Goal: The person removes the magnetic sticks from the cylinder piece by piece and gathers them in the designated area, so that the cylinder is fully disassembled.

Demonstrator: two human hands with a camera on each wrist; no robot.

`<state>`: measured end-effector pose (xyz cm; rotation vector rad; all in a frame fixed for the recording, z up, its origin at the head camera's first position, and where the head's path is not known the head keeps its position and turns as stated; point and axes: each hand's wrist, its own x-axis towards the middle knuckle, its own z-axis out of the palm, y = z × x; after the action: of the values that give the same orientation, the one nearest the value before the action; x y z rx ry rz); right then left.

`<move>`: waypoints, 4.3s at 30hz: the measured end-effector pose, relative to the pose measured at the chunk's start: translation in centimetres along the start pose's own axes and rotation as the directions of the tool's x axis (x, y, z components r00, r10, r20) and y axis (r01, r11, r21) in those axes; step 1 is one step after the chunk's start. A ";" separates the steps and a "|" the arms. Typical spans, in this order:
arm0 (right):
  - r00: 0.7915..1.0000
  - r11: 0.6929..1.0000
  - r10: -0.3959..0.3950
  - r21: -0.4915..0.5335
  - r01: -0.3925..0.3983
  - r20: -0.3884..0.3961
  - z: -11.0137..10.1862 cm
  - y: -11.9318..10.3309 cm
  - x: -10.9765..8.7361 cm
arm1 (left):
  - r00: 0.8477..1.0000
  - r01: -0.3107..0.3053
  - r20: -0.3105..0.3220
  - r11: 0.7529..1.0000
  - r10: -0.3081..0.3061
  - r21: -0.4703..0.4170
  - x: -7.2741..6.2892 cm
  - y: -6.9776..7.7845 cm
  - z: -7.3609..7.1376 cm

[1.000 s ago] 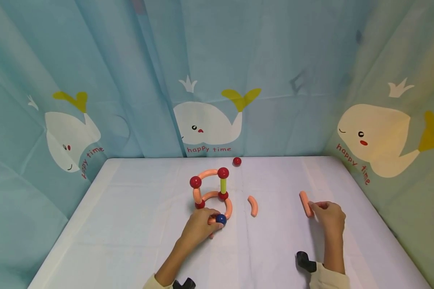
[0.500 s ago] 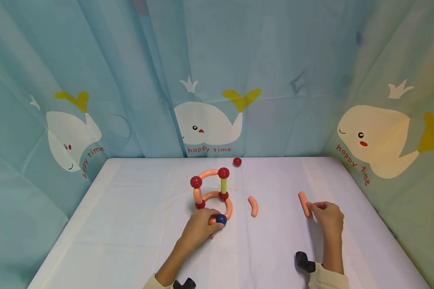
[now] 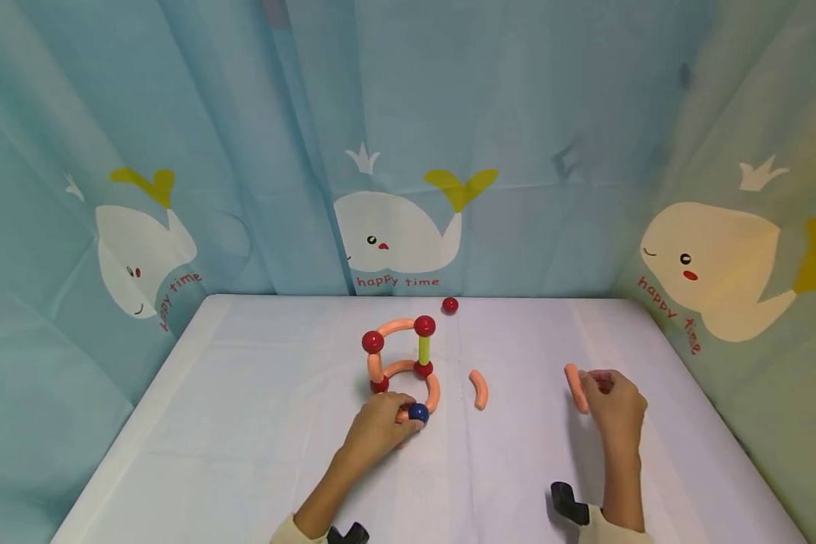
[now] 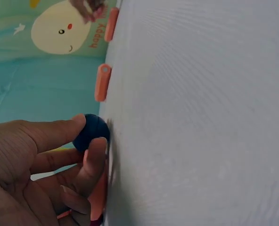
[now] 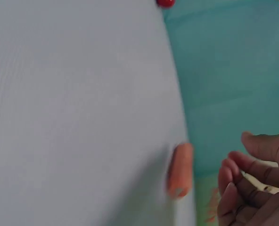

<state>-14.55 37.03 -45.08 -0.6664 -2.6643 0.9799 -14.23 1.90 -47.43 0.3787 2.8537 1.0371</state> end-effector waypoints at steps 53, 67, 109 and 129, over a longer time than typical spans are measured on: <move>0.839 0.915 -0.347 -0.045 0.401 0.420 13.1 -13.7 -9.5 | 0.802 -0.423 -0.468 0.906 0.371 -0.007 0.7 -3.1 -8.2; 0.789 0.889 -0.440 0.086 0.449 0.429 12.2 -13.5 -7.8 | 0.748 -0.631 -0.309 0.774 0.587 -0.055 0.2 -2.8 -8.8; 0.535 0.597 -0.786 0.603 0.529 0.309 8.7 -13.1 -5.3 | 0.786 -0.612 -0.262 0.766 0.560 -0.198 0.4 -2.1 -6.1; 0.427 0.566 -0.823 0.596 0.569 0.373 8.1 -13.6 -6.1 | 0.750 -0.654 -0.287 0.734 0.596 -0.183 0.9 -2.4 -5.8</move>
<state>-16.68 20.37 -42.51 1.0458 -2.5906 1.5179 -16.47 -3.26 -44.47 1.3583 2.7247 1.6384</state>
